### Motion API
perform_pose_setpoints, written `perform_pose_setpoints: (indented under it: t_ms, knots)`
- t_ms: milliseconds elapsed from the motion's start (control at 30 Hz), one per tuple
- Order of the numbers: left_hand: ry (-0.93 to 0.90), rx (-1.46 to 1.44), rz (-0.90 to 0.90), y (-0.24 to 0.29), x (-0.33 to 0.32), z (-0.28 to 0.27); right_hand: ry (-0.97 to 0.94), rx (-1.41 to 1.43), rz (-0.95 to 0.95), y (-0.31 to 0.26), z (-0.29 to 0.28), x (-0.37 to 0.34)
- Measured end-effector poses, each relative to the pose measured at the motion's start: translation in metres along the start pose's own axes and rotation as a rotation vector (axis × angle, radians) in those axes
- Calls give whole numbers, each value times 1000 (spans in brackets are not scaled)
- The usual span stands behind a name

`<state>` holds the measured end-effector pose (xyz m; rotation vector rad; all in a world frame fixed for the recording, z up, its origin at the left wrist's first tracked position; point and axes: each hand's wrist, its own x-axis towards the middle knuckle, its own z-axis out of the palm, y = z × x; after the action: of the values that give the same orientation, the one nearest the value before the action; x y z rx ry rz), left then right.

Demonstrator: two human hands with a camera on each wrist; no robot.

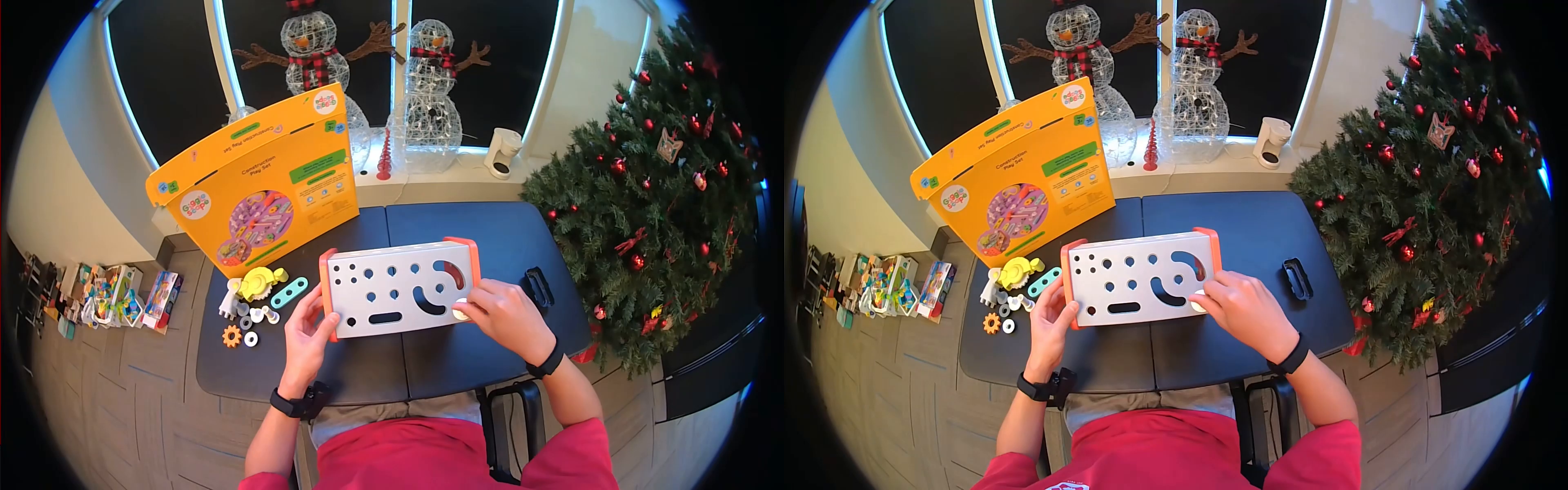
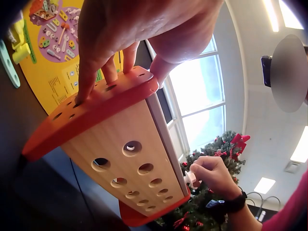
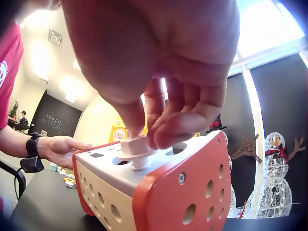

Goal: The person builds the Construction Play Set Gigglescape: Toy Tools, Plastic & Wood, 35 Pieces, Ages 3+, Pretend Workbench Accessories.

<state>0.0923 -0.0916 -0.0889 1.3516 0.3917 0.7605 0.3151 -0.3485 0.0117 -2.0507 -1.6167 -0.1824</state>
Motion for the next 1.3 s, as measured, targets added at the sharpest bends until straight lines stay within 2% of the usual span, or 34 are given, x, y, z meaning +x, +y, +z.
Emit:
perform_pose_setpoints:
  t_ms: [100,300,367,400,467,600,800,867,1300]
  knots:
    - [-2,-1,11,1,-1,1,34,-98,15,5,6,1]
    - [-6,-2,24,1,-1,1,-73,-137,179,7,4,-4]
    - [-14,4,30,1,-1,1,44,-91,51,1,-6,-2]
    - [-13,4,27,1,-1,1,42,-90,52,1,-8,-2]
    - [-14,2,34,2,0,2,11,120,-202,3,-11,-3]
    - [-3,7,21,1,-1,2,-15,114,-288,11,-5,-8]
    - [-14,12,29,1,-2,0,13,144,-104,2,0,-11]
    - [-23,7,27,0,-2,0,13,38,3,2,4,-11]
    - [-36,19,21,0,-4,-3,26,-197,122,2,13,-15]
